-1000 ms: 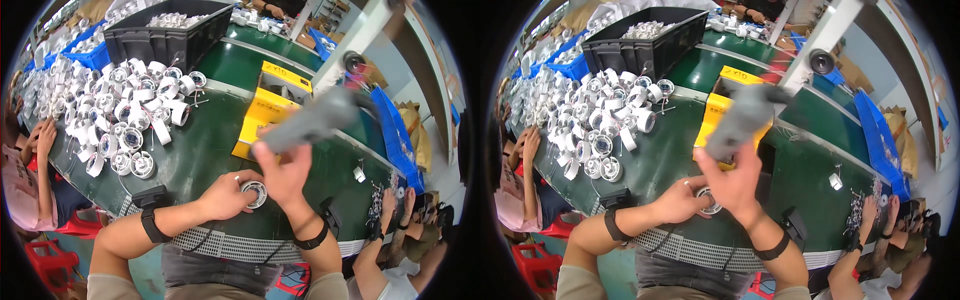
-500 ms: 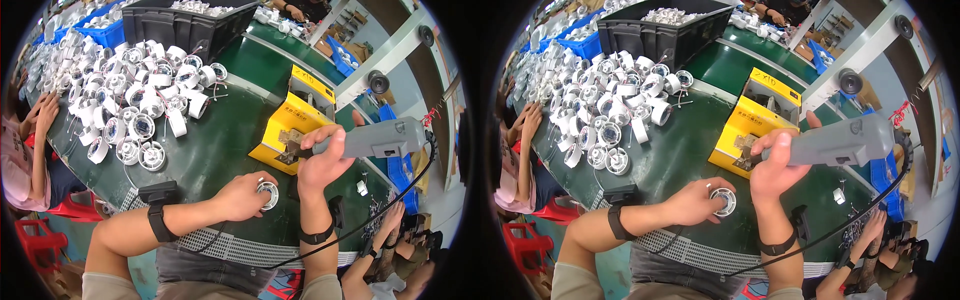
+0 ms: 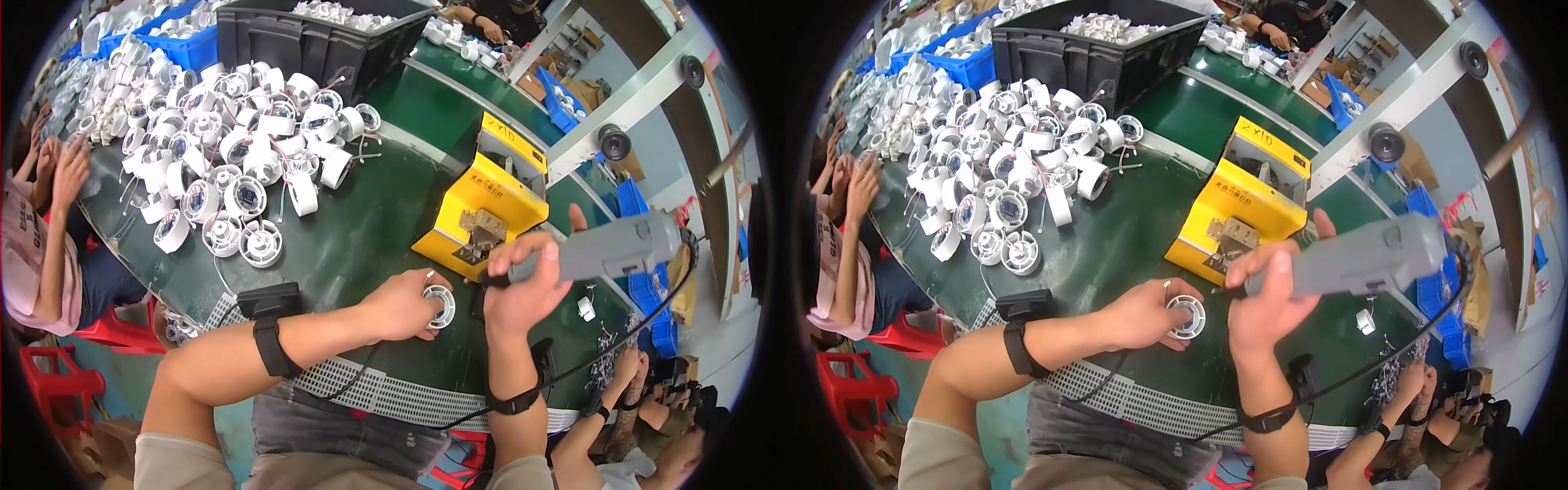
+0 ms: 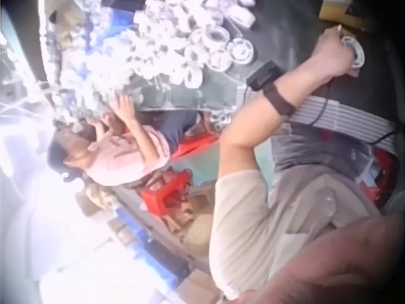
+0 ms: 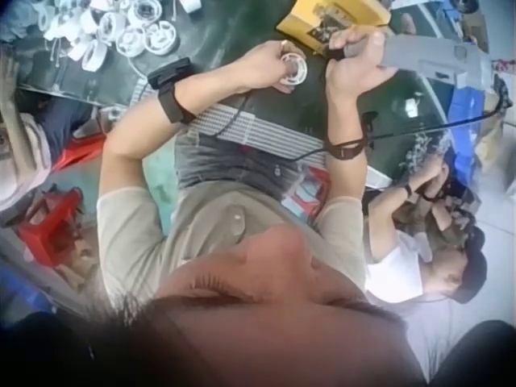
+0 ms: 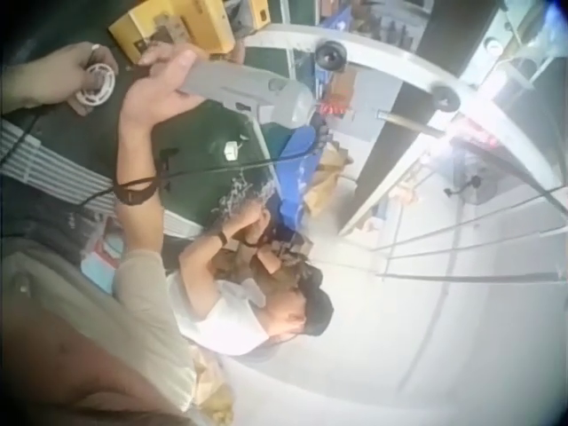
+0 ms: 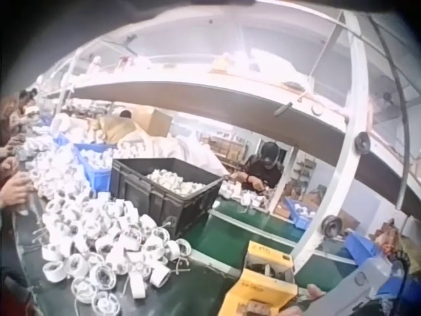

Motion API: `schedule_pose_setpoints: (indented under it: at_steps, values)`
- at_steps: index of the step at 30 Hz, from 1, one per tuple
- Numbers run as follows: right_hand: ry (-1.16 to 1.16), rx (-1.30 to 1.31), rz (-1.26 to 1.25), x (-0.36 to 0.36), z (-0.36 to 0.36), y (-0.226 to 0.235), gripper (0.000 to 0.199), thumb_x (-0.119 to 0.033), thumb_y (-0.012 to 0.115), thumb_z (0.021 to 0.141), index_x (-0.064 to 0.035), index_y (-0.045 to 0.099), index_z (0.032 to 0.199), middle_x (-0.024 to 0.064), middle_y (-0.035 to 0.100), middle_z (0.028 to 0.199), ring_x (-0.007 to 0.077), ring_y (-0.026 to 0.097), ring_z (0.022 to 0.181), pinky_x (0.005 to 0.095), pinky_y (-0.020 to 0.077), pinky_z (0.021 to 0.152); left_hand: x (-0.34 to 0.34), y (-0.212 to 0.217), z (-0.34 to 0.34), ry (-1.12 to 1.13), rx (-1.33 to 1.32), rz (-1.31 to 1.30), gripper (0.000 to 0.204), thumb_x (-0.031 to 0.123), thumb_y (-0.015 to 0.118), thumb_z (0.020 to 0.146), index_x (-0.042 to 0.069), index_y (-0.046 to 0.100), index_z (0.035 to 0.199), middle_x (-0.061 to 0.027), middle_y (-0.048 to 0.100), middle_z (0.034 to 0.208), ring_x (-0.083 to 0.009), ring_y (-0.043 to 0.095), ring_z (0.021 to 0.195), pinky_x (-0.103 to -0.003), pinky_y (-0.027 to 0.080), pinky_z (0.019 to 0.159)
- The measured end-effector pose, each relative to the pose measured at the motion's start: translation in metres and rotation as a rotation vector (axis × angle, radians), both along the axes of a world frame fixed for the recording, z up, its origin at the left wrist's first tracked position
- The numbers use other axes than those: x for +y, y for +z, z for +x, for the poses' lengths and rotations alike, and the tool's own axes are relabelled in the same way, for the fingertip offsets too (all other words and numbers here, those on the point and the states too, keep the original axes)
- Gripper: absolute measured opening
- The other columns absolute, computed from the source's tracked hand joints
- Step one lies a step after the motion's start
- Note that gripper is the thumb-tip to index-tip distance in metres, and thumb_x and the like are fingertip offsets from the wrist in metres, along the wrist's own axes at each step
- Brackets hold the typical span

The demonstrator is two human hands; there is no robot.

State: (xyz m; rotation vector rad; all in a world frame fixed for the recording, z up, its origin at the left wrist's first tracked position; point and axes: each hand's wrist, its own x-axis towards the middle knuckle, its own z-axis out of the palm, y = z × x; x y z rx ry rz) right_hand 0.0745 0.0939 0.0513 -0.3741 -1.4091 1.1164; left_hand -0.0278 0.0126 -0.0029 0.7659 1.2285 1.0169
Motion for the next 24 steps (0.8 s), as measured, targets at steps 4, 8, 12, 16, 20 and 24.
schedule_pose_setpoints:
  at_steps: [4,8,12,16,20,24]
  values:
    - [0.045,0.028,-0.091,-0.031,0.011,-0.007,0.057,-0.029,0.044,0.097,-0.0071,0.02,0.145,0.0043,0.042,0.067,0.0128,0.044,0.048,0.027,0.0387,0.044,-0.002,0.005,-0.002,0.004,0.027,-0.017,0.028,0.004,0.052,0.093,-0.003,0.054,0.12,-0.014,0.062,0.106,-0.0197,0.067,0.088,-0.03,0.061,0.075]
    - [0.083,0.029,-0.126,-0.033,0.012,-0.016,0.056,-0.028,0.043,0.097,-0.0076,0.019,0.144,0.0047,0.042,0.068,0.0128,0.044,0.048,0.0274,0.0395,0.045,0.0,0.001,-0.001,-0.005,0.019,-0.008,0.028,0.005,0.052,0.093,-0.003,0.054,0.12,-0.0137,0.062,0.106,-0.0198,0.067,0.089,-0.03,0.061,0.075]
    - [0.125,0.004,-0.118,-0.034,0.012,-0.02,0.056,-0.028,0.043,0.097,-0.0077,0.019,0.143,0.0052,0.043,0.07,0.013,0.045,0.049,0.0275,0.0414,0.046,0.0,-0.001,-0.001,-0.008,0.021,0.004,0.028,0.006,0.052,0.094,-0.004,0.054,0.12,-0.0131,0.062,0.107,-0.019,0.066,0.092,-0.03,0.061,0.075]
    - [0.147,-0.012,-0.071,-0.033,0.013,-0.024,0.055,-0.028,0.045,0.097,-0.0064,0.02,0.141,0.0058,0.043,0.07,0.0135,0.046,0.05,0.0278,0.0436,0.047,0.001,0.0,0.0,-0.017,0.028,0.012,0.027,0.008,0.052,0.095,-0.003,0.054,0.119,-0.0127,0.063,0.107,-0.0185,0.066,0.092,-0.03,0.061,0.075]
    - [0.15,-0.013,-0.057,-0.032,0.011,-0.027,0.055,-0.028,0.047,0.096,-0.0058,0.022,0.139,0.0063,0.044,0.07,0.0138,0.047,0.05,0.0281,0.0442,0.048,0.0,-0.001,0.0,-0.002,0.027,0.009,0.028,0.008,0.053,0.094,-0.004,0.054,0.119,-0.0126,0.063,0.107,-0.0185,0.066,0.092,-0.03,0.061,0.074]
    - [0.164,-0.003,-0.075,-0.032,0.012,-0.028,0.055,-0.031,0.047,0.096,-0.0065,0.022,0.138,0.0064,0.044,0.07,0.014,0.047,0.05,0.0279,0.0436,0.047,-0.002,0.0,-0.001,0.007,0.035,0.011,0.028,0.008,0.053,0.094,-0.003,0.054,0.12,-0.0126,0.063,0.107,-0.0183,0.066,0.092,-0.03,0.061,0.074]
